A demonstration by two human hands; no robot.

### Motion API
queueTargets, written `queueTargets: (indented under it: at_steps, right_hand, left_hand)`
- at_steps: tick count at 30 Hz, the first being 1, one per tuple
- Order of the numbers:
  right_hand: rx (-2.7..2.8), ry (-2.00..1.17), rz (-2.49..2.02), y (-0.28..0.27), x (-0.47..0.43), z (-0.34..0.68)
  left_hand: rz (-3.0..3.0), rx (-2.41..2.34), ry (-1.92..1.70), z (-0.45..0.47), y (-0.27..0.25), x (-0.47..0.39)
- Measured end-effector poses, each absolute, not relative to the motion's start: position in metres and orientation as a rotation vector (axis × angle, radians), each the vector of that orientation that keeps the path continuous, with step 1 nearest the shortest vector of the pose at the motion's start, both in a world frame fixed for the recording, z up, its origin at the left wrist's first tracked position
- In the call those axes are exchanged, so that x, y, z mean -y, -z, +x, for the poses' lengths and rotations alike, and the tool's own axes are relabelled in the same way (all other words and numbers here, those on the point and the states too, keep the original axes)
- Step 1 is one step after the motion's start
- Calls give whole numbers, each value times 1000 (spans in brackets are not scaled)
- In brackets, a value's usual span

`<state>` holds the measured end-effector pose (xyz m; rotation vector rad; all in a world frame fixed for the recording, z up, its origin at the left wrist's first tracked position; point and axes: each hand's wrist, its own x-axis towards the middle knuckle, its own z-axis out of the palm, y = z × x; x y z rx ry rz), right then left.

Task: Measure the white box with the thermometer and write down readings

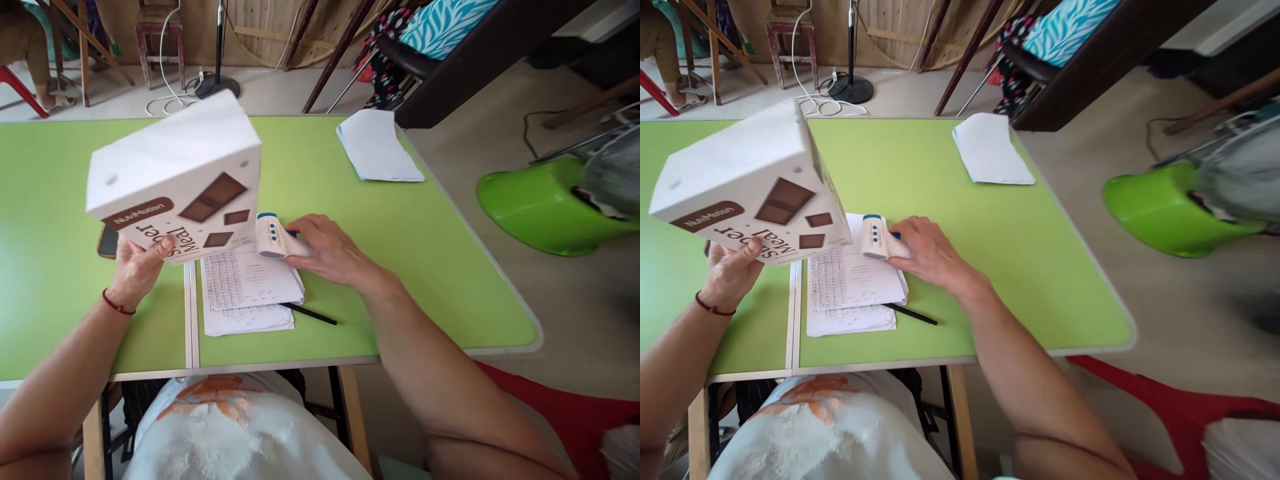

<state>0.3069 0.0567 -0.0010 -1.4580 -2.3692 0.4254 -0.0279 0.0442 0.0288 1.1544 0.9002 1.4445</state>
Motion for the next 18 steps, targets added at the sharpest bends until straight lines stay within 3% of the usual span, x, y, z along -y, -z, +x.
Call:
queueTargets:
  at_steps: [5, 13, 18]
  right_hand:
    - [2480, -331, -1370, 18, -46, 315]
    - [2372, -149, -1223, -16, 3, 308]
    - [2499, -151, -1240, -10, 47, 296]
  left_hand:
    - [1500, -740, -1425, -22, -3, -59]
    - [1877, -842, -1364, -23, 3, -61]
    - [2147, -1166, -1993, -21, -21, -40]
